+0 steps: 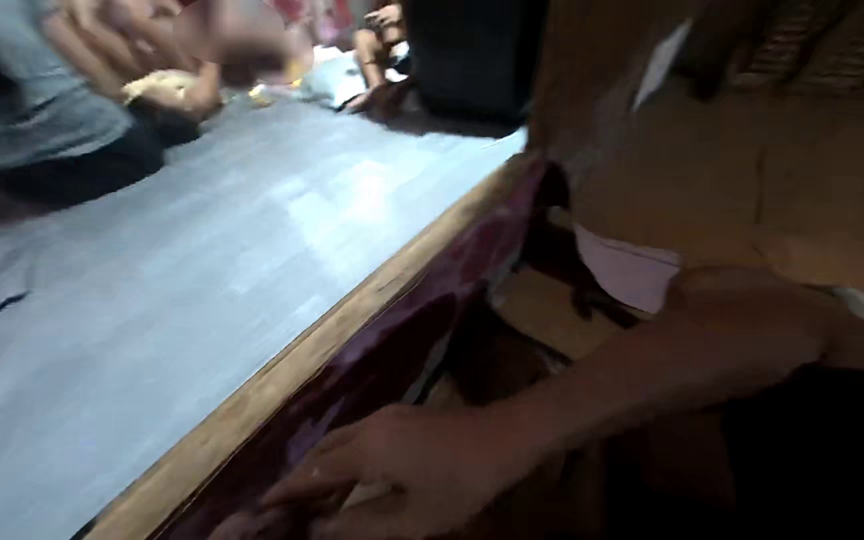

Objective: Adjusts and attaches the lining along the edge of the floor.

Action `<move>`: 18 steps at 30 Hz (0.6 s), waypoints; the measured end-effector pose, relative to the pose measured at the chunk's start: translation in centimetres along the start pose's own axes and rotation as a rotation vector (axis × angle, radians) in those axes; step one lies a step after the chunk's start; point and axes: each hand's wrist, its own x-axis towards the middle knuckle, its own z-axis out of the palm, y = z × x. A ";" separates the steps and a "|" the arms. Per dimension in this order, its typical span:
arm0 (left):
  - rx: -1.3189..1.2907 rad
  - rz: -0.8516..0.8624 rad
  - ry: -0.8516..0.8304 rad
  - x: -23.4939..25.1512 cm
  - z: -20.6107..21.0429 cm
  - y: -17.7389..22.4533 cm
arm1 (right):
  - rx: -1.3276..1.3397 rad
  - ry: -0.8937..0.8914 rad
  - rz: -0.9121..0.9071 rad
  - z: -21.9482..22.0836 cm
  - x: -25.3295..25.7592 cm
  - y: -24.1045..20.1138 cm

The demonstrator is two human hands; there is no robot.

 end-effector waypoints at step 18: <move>0.247 0.005 -0.381 -1.5 25.1 -29.8 | 0.339 0.873 0.557 -20.1 -23.2 17.0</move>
